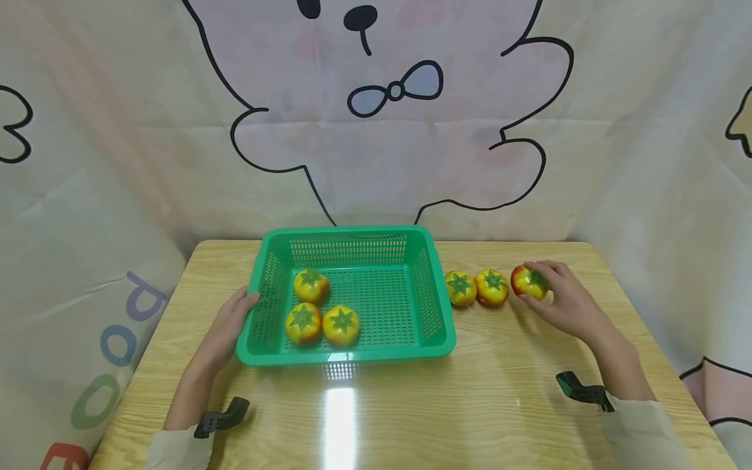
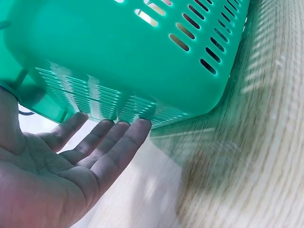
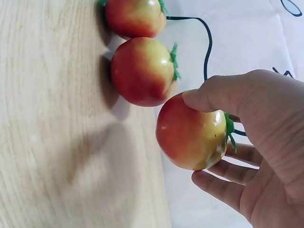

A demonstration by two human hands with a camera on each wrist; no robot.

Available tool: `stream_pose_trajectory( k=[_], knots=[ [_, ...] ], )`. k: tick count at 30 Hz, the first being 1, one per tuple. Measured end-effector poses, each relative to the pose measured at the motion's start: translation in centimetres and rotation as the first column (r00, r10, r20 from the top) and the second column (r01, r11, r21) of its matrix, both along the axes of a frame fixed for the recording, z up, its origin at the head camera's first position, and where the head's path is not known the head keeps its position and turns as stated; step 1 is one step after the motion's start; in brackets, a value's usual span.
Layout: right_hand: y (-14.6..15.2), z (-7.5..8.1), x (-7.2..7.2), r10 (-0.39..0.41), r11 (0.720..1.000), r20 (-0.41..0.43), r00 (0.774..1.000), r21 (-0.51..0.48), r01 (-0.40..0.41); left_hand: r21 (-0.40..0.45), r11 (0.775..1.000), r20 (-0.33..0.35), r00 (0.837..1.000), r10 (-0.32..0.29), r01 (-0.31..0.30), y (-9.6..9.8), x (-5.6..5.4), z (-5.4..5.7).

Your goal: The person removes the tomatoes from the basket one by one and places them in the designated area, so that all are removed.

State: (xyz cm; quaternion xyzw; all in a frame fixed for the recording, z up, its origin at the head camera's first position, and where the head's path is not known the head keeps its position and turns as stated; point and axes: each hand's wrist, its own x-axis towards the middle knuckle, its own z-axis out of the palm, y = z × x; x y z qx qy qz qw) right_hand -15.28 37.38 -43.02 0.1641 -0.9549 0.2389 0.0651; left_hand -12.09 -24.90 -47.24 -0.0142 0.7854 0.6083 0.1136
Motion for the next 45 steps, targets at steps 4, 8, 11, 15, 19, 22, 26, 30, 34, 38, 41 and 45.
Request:
stream_pose_trajectory(
  k=[4,8,11,15,19,22,26,30,34,38,41,45],
  knots=[
    [0.2,-0.6,-0.1,-0.005,1.0,0.028,1.0,0.003,0.005,0.001,1.0,-0.003,1.0,-0.003,0.003,0.0,0.1,-0.1],
    [0.4,-1.1,-0.2,-0.008,1.0,0.05,0.999,0.004,0.008,0.002,1.0,-0.006,1.0,-0.005,0.005,0.0,0.1,-0.1],
    [0.5,-1.4,-0.2,-0.007,1.0,0.055,0.998,0.002,0.007,-0.008,1.0,-0.01,1.0,-0.001,0.001,0.0,0.1,-0.2],
    [0.5,-1.6,-0.3,-0.015,1.0,0.063,0.998,0.002,0.015,-0.015,1.0,-0.013,1.0,0.002,-0.002,0.0,0.1,-0.2],
    [0.6,-1.9,-0.4,-0.023,1.0,0.08,0.997,0.0,0.023,-0.01,1.0,-0.017,1.0,0.003,-0.003,0.0,0.1,-0.2],
    [0.6,-2.2,-0.5,-0.019,1.0,0.075,0.997,-0.001,0.019,-0.005,1.0,-0.021,1.0,0.002,-0.002,-0.1,0.1,-0.2],
    [0.6,-2.5,-0.7,-0.015,1.0,0.07,0.997,-0.001,0.015,-0.005,1.0,-0.021,1.0,0.001,-0.001,-0.1,0.1,-0.3],
    [0.5,-2.7,-0.9,-0.015,1.0,0.072,0.997,-0.001,0.015,-0.006,1.0,-0.022,1.0,0.0,0.0,-0.1,0.1,-0.3],
    [0.5,-2.9,-1.1,-0.014,1.0,0.08,0.997,0.002,0.014,-0.003,1.0,-0.026,1.0,0.001,-0.001,0.0,0.1,-0.4],
    [0.6,-3.1,-1.2,-0.022,1.0,0.103,0.994,0.007,0.021,0.004,1.0,-0.026,1.0,0.001,0.0,0.0,0.2,-0.4],
    [0.5,-3.1,-1.2,-0.026,1.0,0.115,0.993,0.004,0.026,0.005,1.0,-0.027,1.0,0.001,-0.001,0.0,0.2,-0.4],
    [0.4,-3.0,-1.1,-0.029,1.0,0.12,0.992,0.001,0.029,-0.007,1.0,-0.024,1.0,0.002,-0.002,0.0,0.1,-0.4]
  ],
)
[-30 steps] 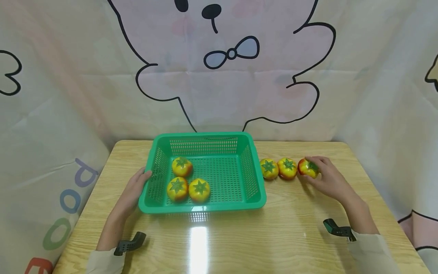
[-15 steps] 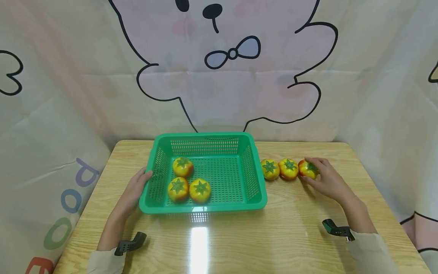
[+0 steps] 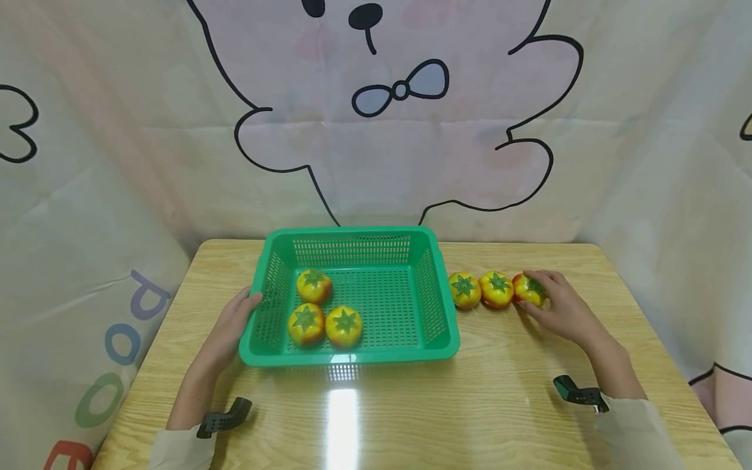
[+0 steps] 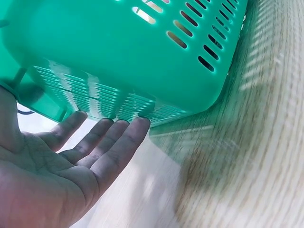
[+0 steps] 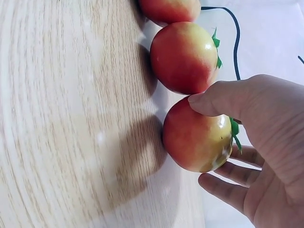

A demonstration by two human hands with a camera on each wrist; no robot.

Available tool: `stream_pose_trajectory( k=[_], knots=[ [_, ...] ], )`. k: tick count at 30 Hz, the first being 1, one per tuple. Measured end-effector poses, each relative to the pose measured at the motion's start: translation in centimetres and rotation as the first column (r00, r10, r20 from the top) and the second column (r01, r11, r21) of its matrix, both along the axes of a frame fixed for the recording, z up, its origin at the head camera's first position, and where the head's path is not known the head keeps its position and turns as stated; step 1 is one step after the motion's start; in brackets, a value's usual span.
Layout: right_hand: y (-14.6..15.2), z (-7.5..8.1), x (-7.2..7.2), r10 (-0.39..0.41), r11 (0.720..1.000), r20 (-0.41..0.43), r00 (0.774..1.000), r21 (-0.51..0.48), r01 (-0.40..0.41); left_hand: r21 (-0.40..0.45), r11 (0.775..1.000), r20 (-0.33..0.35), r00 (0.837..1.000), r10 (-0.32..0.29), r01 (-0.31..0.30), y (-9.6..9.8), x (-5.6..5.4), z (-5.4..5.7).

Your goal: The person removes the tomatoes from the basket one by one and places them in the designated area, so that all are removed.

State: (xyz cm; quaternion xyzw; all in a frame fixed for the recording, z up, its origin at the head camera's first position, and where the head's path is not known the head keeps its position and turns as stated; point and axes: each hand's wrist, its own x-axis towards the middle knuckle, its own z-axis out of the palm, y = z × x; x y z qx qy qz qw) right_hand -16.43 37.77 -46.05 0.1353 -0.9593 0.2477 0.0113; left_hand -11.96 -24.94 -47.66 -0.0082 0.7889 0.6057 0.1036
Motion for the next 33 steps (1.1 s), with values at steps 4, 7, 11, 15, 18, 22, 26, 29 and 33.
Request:
stream_pose_trajectory(
  k=[4,7,11,15,18,22,26,29,33],
  knots=[
    [0.0,0.2,0.0,-0.006,1.0,0.013,1.0,0.006,0.006,-0.006,1.0,0.008,1.0,0.0,0.0,0.0,-0.1,0.1],
    [-0.1,0.3,0.1,-0.006,1.0,0.02,1.0,0.008,0.006,-0.002,1.0,0.012,1.0,-0.001,0.001,0.0,-0.1,0.1],
    [-0.1,0.5,0.1,-0.003,1.0,0.025,1.0,0.012,0.003,0.0,1.0,0.01,1.0,-0.003,0.003,0.0,-0.1,0.1],
    [-0.2,0.6,0.0,0.001,1.0,0.024,1.0,0.015,-0.002,0.0,1.0,0.003,1.0,-0.006,0.006,0.0,0.0,0.1],
    [-0.2,0.7,-0.1,0.002,1.0,0.019,1.0,0.014,-0.002,0.003,1.0,-0.001,1.0,-0.007,0.007,0.0,0.0,0.1],
    [-0.2,0.9,-0.1,0.004,1.0,0.01,1.0,0.016,-0.005,0.008,1.0,-0.001,1.0,-0.006,0.006,0.1,0.0,0.1],
    [-0.3,1.2,0.0,0.008,1.0,0.0,1.0,0.025,-0.008,0.008,1.0,0.001,1.0,-0.004,0.004,0.1,0.1,0.2],
    [-0.4,1.4,0.0,0.009,0.999,-0.018,1.0,0.032,-0.008,0.011,1.0,0.004,1.0,-0.005,0.005,0.1,0.1,0.2],
    [-0.5,1.6,0.1,0.013,0.999,-0.056,0.998,0.036,-0.011,0.005,1.0,0.008,1.0,-0.006,0.006,0.0,0.0,0.2]
  ],
)
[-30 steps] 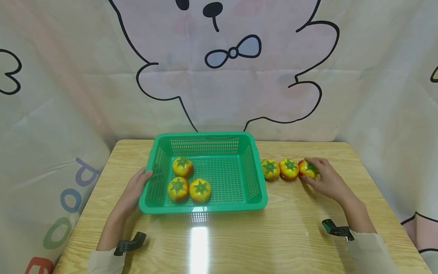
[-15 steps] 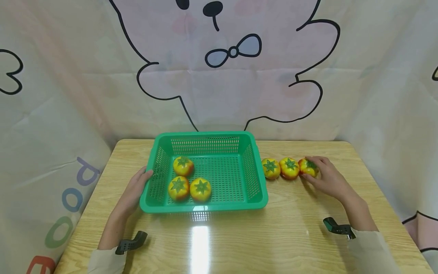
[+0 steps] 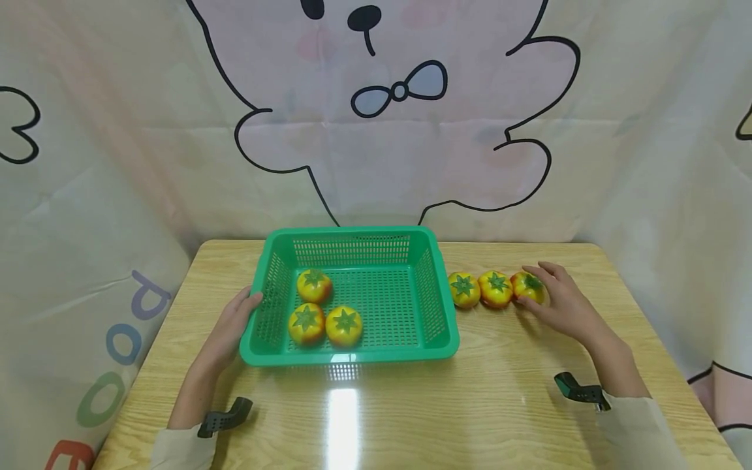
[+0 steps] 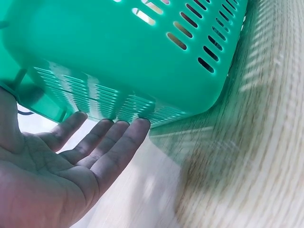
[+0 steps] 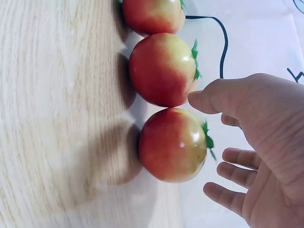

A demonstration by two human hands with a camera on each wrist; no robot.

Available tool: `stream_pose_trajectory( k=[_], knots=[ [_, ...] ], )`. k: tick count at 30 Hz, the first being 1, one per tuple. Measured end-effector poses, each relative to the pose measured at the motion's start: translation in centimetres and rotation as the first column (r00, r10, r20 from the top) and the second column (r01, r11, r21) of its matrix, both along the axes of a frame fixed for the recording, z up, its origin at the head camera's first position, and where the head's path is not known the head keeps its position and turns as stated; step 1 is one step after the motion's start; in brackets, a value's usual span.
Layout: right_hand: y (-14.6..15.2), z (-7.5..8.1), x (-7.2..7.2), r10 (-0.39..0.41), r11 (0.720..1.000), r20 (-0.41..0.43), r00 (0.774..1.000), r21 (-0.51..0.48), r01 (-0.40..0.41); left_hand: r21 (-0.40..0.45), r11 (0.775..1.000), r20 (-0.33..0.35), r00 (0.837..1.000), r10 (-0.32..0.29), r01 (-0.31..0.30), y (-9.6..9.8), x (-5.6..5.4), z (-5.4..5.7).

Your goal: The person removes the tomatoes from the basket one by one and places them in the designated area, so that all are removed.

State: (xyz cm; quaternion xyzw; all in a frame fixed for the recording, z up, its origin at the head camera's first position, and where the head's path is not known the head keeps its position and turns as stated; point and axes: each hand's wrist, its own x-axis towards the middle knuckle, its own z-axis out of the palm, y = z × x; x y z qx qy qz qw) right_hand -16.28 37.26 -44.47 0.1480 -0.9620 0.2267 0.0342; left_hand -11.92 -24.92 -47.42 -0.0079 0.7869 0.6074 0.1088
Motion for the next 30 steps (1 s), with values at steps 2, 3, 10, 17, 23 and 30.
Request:
stream_pose_trajectory(
  k=[2,3,10,17,23,30],
  knots=[
    [-0.2,0.2,0.1,0.002,1.0,-0.01,1.0,0.002,-0.002,-0.005,1.0,0.002,1.0,0.001,-0.001,0.0,0.0,0.0],
    [-0.3,0.3,0.1,0.002,1.0,-0.008,1.0,0.003,-0.002,-0.007,1.0,0.003,1.0,0.002,-0.002,-0.1,0.0,0.0],
    [-1.0,1.0,0.5,0.016,1.0,-0.014,1.0,0.005,-0.016,0.005,1.0,0.016,1.0,0.01,-0.01,0.0,0.0,-0.1],
    [-2.3,2.2,0.5,0.05,0.999,-0.073,0.996,0.015,-0.049,0.006,1.0,0.012,1.0,0.014,-0.014,0.1,0.0,0.0],
    [-3.6,3.1,0.8,0.072,0.997,-0.101,0.992,0.041,-0.069,0.007,1.0,0.014,1.0,0.004,-0.005,0.1,-0.2,0.2],
    [-5.2,3.9,1.0,0.108,0.993,-0.106,0.989,0.05,-0.103,-0.004,1.0,0.036,0.999,0.01,-0.01,0.0,-0.2,0.3]
  ],
)
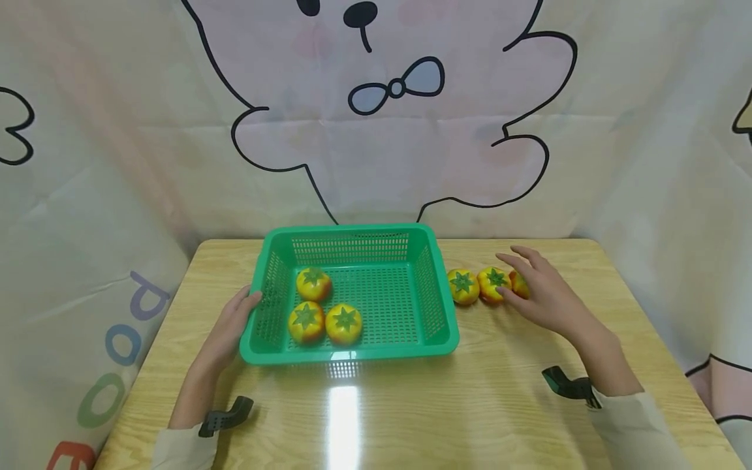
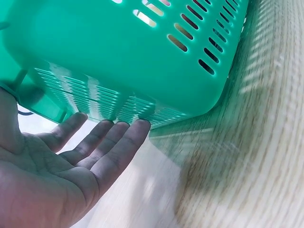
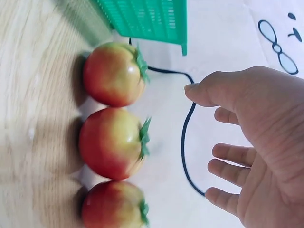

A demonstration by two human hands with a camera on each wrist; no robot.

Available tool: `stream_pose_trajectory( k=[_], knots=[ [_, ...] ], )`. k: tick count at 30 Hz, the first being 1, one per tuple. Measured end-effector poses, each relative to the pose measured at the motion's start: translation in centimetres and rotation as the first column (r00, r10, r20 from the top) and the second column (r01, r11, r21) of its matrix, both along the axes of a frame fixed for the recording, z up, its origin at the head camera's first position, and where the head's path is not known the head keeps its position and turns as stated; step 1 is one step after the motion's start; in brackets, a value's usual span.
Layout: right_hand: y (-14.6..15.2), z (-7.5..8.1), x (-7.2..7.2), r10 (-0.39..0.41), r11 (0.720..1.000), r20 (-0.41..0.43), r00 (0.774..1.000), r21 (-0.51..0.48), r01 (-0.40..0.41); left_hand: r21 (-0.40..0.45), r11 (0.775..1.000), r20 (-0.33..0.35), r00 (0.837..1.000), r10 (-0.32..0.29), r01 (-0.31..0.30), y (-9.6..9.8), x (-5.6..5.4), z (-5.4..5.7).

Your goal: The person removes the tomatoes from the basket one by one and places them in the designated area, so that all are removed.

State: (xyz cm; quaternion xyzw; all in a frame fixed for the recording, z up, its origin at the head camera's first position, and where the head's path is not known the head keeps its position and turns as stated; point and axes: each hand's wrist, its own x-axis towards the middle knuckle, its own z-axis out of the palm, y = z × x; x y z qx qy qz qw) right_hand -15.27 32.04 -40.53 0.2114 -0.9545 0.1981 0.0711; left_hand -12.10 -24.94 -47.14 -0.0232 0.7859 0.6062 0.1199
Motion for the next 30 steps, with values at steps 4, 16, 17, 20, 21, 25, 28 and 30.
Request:
stream_pose_trajectory(
  k=[4,16,17,20,21,25,28,30],
  knots=[
    [-0.9,0.8,0.0,0.019,1.0,0.0,1.0,0.014,-0.019,-0.005,1.0,-0.003,1.0,-0.004,0.004,-0.1,0.0,0.1],
    [-3.6,2.0,0.7,0.088,0.996,-0.007,0.996,0.024,-0.088,0.003,1.0,-0.005,1.0,0.001,-0.001,0.0,0.2,0.2],
    [-3.9,2.1,0.8,0.093,0.995,-0.007,0.996,0.022,-0.093,0.0,1.0,-0.006,1.0,0.004,-0.004,-0.1,0.2,0.2],
    [-4.9,2.4,1.0,0.102,0.995,0.003,0.995,0.01,-0.102,0.002,1.0,-0.013,1.0,0.003,-0.003,-0.1,0.3,0.2],
    [-5.3,2.6,1.0,0.103,0.995,0.005,0.995,0.012,-0.103,0.001,1.0,-0.016,1.0,0.001,-0.001,-0.2,0.3,0.2],
    [-6.4,3.1,1.0,0.13,0.991,0.02,0.991,0.006,-0.131,-0.019,1.0,-0.019,1.0,-0.004,0.003,-0.2,0.2,0.2],
    [-7.0,3.5,1.1,0.162,0.987,0.021,0.987,-0.004,-0.162,-0.025,1.0,-0.019,1.0,-0.002,0.001,-0.1,0.2,0.2],
    [-7.3,3.7,1.2,0.18,0.984,0.017,0.984,-0.01,-0.18,-0.019,1.0,-0.021,1.0,-0.003,0.002,-0.1,0.2,0.2]
  ],
)
